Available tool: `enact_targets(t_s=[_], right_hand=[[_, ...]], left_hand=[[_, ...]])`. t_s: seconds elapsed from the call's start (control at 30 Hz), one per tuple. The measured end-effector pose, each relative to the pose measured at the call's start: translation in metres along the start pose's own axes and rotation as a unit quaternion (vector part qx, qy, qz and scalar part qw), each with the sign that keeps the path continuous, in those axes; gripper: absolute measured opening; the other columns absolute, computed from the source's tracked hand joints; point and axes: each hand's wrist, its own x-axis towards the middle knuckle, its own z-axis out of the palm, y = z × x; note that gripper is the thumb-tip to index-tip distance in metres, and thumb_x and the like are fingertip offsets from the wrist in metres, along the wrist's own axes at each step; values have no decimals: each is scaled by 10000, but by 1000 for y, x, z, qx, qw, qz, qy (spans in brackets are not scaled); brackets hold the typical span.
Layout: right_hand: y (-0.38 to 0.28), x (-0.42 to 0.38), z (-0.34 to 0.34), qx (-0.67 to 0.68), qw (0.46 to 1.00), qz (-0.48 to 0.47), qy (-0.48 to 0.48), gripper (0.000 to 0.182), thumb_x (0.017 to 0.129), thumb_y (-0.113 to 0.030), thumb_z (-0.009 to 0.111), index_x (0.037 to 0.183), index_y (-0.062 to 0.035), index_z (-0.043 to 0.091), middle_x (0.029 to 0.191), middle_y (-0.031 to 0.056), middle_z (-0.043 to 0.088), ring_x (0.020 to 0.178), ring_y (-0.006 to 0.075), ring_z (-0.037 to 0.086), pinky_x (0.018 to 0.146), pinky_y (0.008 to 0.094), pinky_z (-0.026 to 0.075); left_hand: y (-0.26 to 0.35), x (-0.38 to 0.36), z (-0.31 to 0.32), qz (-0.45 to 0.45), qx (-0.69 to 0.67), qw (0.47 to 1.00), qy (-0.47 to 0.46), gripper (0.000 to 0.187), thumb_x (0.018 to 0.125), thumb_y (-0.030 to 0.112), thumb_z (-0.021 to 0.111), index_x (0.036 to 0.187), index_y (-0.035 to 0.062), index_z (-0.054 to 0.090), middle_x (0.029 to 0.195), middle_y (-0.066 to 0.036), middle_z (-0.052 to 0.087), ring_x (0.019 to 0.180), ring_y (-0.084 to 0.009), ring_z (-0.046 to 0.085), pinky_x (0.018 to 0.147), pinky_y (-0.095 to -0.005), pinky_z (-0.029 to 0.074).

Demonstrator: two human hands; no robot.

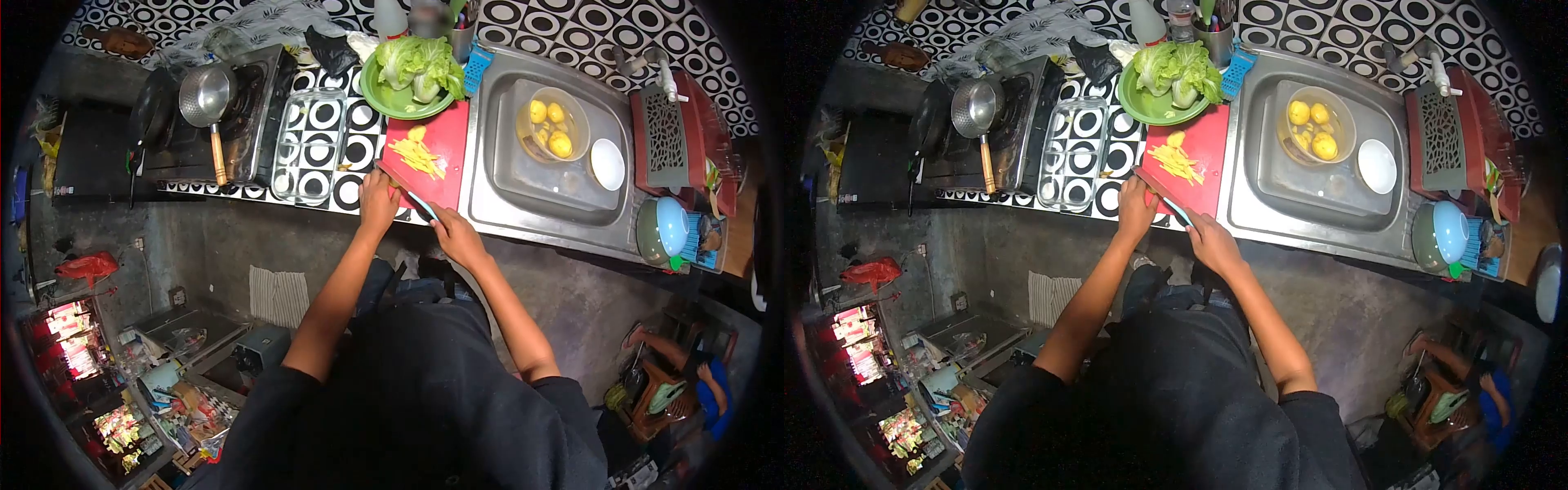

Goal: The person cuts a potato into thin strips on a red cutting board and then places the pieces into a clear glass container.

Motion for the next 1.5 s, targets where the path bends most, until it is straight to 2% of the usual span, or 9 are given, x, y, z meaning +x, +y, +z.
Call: enact_targets(t_s=[0.1, 0.23, 0.6, 0.93, 1.23, 1.5], right_hand=[[-3, 1, 1, -4, 1000, 25, -9, 447, 1022, -159, 581, 1462, -88, 548, 1061, 221, 658, 1012, 426, 646, 887, 481, 503], [-7, 3, 0, -9, 1000, 27, -10, 447, 1017, -146, 578, 1458, -82, 548, 1064, 225, 662, 1024, 428, 650, 886, 487, 502], [-8, 10, -4, -16, 1000, -2, -16, 433, 1015, -158, 579, 1438, -77, 538, 1021, 240, 661, 995, 442, 653, 863, 512, 512], [-7, 9, -2, -10, 1000, 6, -26, 435, 1020, -150, 570, 1445, -67, 530, 1048, 256, 668, 1015, 454, 654, 873, 520, 511], [-6, 12, -4, -4, 1000, 3, -26, 442, 1013, -135, 571, 1447, -61, 525, 1021, 270, 669, 997, 460, 655, 869, 524, 510], [-4, 13, -3, 1, 999, -2, -35, 442, 1011, -125, 571, 1444, -52, 522, 1035, 284, 673, 1001, 469, 652, 870, 527, 507]], left_hand=[[-2, -1, 1, 1, 4, 1000, 4, 386, 822, 105, 785, 1178, 30, 655, 1246, -152, 602, 1166, -377, 554, 986, -500, 440], [-4, -4, 2, 17, 3, 1000, 21, 330, 829, 119, 783, 1118, 17, 659, 1192, -134, 603, 1159, -344, 558, 974, -484, 436], [-6, -5, 6, -1, 5, 1000, 22, 338, 823, 107, 781, 1131, 20, 674, 1247, -127, 621, 1170, -343, 564, 990, -476, 434], [-6, -6, 8, -1, -2, 1000, 30, 313, 822, 107, 784, 1108, 20, 692, 1329, -129, 627, 1183, -343, 566, 991, -476, 436], [-6, -6, 9, -4, -1, 999, 33, 353, 829, 129, 789, 1155, 28, 698, 1306, -121, 634, 1197, -336, 565, 1010, -477, 435], [-4, -5, 7, 1, 0, 999, 33, 319, 825, 113, 791, 1119, 18, 708, 1284, -125, 644, 1173, -338, 576, 997, -467, 444]])
